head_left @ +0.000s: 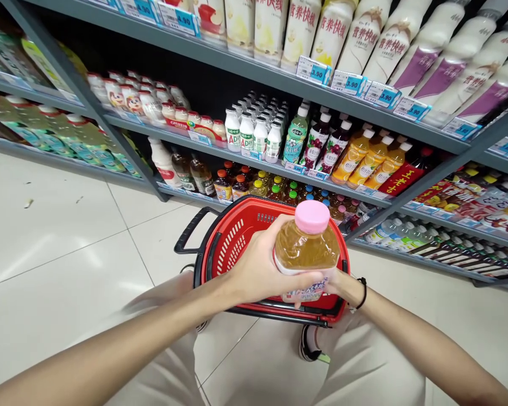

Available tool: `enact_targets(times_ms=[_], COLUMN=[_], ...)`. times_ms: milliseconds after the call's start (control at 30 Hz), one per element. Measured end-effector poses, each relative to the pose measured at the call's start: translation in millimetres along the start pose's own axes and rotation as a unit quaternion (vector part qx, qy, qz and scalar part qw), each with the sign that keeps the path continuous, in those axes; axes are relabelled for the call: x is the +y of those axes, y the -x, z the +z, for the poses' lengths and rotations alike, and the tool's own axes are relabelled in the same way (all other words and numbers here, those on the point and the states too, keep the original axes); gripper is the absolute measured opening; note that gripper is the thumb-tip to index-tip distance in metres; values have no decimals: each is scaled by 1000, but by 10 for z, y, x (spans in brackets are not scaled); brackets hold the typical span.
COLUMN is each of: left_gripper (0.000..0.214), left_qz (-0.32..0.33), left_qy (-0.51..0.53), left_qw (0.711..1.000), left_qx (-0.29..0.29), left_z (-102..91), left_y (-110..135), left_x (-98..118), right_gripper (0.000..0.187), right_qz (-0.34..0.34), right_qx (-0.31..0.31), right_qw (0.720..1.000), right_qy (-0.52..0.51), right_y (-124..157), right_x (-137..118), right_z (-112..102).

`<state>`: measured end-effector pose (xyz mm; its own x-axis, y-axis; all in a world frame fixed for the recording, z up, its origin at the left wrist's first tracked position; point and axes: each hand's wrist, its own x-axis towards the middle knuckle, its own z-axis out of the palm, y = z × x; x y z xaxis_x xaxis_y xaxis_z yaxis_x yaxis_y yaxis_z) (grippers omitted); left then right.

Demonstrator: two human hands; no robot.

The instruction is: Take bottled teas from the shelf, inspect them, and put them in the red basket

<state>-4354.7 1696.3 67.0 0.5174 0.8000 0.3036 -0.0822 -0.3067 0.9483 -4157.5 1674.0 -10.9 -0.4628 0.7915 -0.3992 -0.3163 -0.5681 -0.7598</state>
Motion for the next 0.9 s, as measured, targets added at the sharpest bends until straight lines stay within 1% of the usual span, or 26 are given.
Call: enact_targets(times_ms=[100,200,267,333,400,467,600,667,767,833,900], left_gripper=[62,56,55,55,56,56,55,55,57,56,52], left_qz=[-69,-138,-176,-198,-203,-200,-182,-177,-168,-156,-147], left_qy=[45,97,123,147,170,199,253,264,271,272,268], left_qw=[995,978,965,952,945,942,939,938,939,942,946], left_qx=[60,123,150,179,192,180,145,141,128,118,110], left_z=[-38,-115,-178,-237,-285,-321,-371,-394,-427,-452,-477], left_y=[-94,-215,-287,-335,-356,-360,-361,-371,-392,-399,-394], left_x=[-32,-108,-170,-225,-260,-274,-274,-288,-324,-342,-352], right_gripper=[73,81,90,94,89,82,73,73,74,76,80], right_qz=[5,7,19,12,-23,-57,-126,-142,-146,-162,-193], right_qx=[-27,-41,-83,-123,-122,-85,27,56,90,143,207], right_qw=[1000,999,996,992,992,995,992,988,984,974,954], right_qy=[-10,-25,-21,-15,-16,-21,-1,18,37,61,105], right_y=[30,81,117,150,177,195,207,210,212,208,203], right_x=[-69,-129,-159,-180,-184,-167,-88,-45,-3,2,-11], right_z=[45,84,104,122,144,173,278,343,396,383,342])
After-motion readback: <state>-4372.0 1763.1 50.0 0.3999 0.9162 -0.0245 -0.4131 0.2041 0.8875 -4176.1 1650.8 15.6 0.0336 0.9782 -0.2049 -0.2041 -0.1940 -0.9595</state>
